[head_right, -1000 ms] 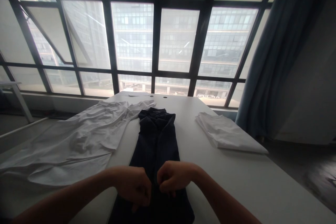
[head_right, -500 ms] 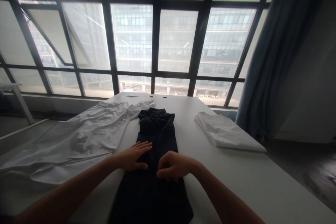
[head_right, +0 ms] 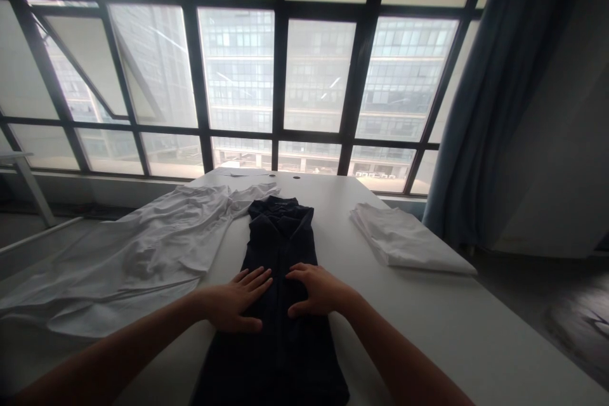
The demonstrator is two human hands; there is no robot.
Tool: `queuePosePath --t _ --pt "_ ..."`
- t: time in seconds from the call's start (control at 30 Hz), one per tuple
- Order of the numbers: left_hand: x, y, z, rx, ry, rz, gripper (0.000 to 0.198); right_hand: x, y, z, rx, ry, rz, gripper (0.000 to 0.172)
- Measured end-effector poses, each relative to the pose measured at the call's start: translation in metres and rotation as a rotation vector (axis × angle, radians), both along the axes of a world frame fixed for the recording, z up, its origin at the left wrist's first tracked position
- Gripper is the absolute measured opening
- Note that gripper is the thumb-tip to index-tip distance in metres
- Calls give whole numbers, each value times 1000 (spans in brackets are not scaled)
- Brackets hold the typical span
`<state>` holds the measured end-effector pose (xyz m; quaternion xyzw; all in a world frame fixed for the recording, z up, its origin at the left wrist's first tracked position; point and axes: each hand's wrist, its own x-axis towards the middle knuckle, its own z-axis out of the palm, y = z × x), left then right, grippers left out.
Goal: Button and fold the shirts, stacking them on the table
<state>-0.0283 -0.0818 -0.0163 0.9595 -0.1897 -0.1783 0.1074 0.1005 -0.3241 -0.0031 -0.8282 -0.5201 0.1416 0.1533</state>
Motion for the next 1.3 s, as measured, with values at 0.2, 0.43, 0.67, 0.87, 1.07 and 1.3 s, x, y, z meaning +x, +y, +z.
queuePosePath --t 0.2,0.43,0.67,0.87,1.07,1.3 --pt "-9 7 17 -112 -22 -34 79 -15 -5 16 -14 27 70 72" --pt "13 11 1 -132 -232 56 73 -19 -3 15 70 -16 91 38" --pt "22 12 -20 -80 -205 71 87 1 11 -19 231 -125 -3 53" --pt "11 -4 -7 -14 -152 118 84 10 15 -24 151 -141 20 56" --pt "-6 -21 6 49 -65 126 87 -1 12 -9 107 -154 60 61" --pt "-24 -19 -7 -24 -79 62 100 -28 5 9 37 -123 106 67"
